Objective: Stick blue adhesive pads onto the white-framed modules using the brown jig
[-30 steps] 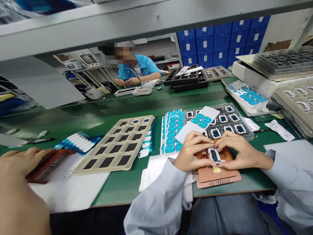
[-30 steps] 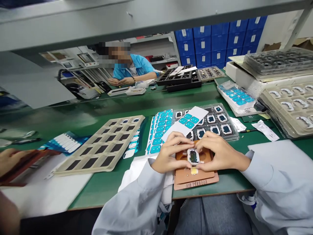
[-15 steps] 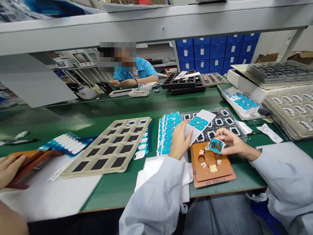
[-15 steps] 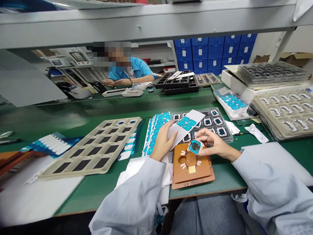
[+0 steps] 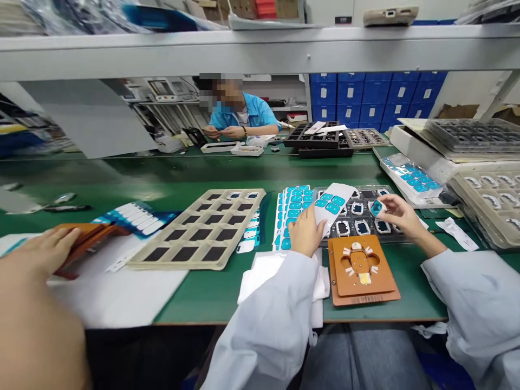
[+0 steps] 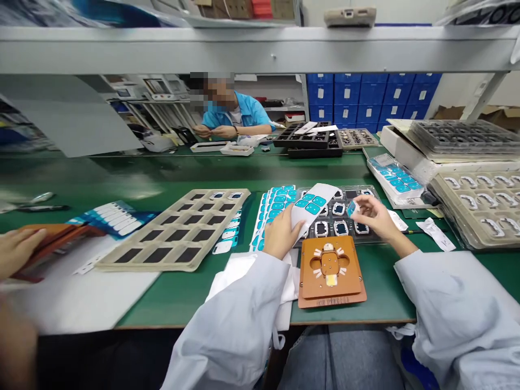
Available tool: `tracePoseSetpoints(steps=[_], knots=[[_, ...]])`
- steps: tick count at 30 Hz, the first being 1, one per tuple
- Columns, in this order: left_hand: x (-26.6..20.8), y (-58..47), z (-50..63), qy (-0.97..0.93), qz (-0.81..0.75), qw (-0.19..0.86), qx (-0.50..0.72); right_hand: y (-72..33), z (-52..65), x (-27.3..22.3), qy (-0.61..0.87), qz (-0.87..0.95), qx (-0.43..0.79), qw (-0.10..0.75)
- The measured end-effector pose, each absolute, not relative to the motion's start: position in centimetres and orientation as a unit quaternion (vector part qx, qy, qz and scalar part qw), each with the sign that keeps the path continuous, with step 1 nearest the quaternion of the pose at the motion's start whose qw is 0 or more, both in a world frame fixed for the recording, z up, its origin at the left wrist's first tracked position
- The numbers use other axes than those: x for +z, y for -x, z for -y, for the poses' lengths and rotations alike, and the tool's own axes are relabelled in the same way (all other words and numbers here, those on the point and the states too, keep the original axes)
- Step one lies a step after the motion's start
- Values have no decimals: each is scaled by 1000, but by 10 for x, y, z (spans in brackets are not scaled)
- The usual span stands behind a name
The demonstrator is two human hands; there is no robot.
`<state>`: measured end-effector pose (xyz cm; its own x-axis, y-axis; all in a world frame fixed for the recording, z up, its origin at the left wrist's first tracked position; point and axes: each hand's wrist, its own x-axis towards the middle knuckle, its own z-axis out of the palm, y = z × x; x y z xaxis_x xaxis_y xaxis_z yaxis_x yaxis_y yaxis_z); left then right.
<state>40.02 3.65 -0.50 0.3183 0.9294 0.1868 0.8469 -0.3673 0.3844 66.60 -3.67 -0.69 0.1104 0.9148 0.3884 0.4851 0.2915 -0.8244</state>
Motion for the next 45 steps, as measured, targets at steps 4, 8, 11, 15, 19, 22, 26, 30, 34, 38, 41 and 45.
tracePoseSetpoints(steps=[4,8,11,15,19,22,26,30,34,38,41,45], knots=[[0,-399,-33,-798,-563,110,186,-689,-3,-2,652,678,-30,337],[1,-397,-33,-787,-573,130,188,-693,-25,-8,677,666,-86,300],[1,-395,-32,-789,-566,114,210,-689,-23,-12,672,669,-123,293],[-4,-396,-31,-809,-519,72,266,-670,-9,-4,622,705,-152,306],[-15,-396,-32,-829,-445,5,339,-642,4,10,519,753,-223,337],[-21,-396,-34,-835,-381,-58,392,-627,11,16,505,748,-266,340],[-23,-396,-34,-840,-310,-127,427,-621,17,19,494,739,-302,346],[-21,-398,-33,-841,-271,-157,441,-620,23,21,445,755,-351,330],[-20,-399,-33,-834,-258,-167,458,-618,28,21,411,780,-387,269],[-22,-399,-32,-848,-264,-150,435,-616,29,21,409,789,-364,280],[-22,-399,-32,-852,-266,-141,429,-614,30,24,410,786,-346,308],[-18,-397,-30,-849,-320,-104,407,-613,35,32,395,772,-307,392]])
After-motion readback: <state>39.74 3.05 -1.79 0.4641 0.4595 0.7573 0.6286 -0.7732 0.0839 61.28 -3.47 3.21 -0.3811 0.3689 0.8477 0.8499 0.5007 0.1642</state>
